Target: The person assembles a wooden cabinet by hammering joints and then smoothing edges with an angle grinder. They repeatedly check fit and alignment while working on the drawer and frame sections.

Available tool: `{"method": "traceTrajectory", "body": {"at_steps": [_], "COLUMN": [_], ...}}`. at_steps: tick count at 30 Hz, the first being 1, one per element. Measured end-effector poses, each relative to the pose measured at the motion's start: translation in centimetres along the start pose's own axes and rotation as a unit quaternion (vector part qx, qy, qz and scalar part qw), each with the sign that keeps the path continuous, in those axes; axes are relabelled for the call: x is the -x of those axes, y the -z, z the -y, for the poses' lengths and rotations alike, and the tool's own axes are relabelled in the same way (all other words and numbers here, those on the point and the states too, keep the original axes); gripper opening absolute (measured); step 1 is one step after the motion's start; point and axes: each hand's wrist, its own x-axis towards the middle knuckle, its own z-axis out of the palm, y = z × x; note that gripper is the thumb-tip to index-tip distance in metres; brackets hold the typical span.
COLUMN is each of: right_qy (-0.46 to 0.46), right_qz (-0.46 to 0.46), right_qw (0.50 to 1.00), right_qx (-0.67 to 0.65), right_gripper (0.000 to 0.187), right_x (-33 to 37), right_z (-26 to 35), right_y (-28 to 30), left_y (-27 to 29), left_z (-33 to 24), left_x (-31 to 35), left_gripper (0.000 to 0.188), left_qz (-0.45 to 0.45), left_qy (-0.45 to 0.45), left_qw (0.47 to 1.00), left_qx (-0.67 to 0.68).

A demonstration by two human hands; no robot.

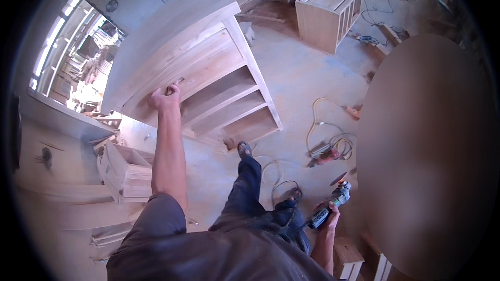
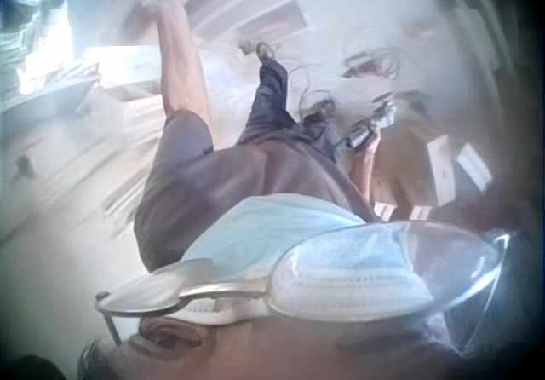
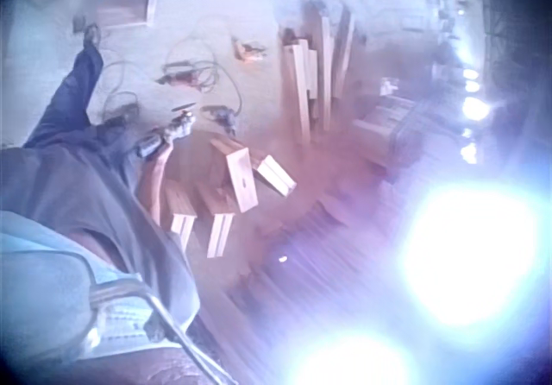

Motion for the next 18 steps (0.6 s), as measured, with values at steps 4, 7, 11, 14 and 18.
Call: {"method": "traceTrajectory", "body": {"at_steps": [4, 7, 11, 14, 18], "right_qy": [0.029, 0.086, 0.065, 0.063, 0.141], "right_qz": [-0.049, -0.082, -0.097, -0.115, 0.0], "right_qw": [0.998, 0.992, 0.99, 0.986, 0.908], "right_qx": [0.005, 0.034, 0.074, 0.107, 0.396], "right_gripper": [0.034, 0.031, 0.024, 0.024, 0.039], "right_x": [1.5, 0.8, 1.6, 1.4, 3.4], "right_z": [0.9, 1.5, 2.6, 4.3, 7.8], "right_y": [-2.7, -3.8, -10.4, -17.1, -27.1], "left_y": [2.3, 4.9, 10.5, 14.0, 13.9], "left_z": [-0.3, -0.3, -3.5, -0.5, 8.1], "left_x": [0.7, 4.4, 8.4, 8.5, 17.4], "left_gripper": [0.034, 0.029, 0.023, 0.029, 0.073], "left_qz": [0.014, 0.062, 0.103, 0.371, 0.452], "left_qy": [-0.008, 0.028, 0.062, 0.194, 0.375], "left_qw": [1.0, 0.997, 0.982, 0.874, 0.702], "left_qx": [-0.007, -0.028, -0.144, -0.247, -0.404]}}
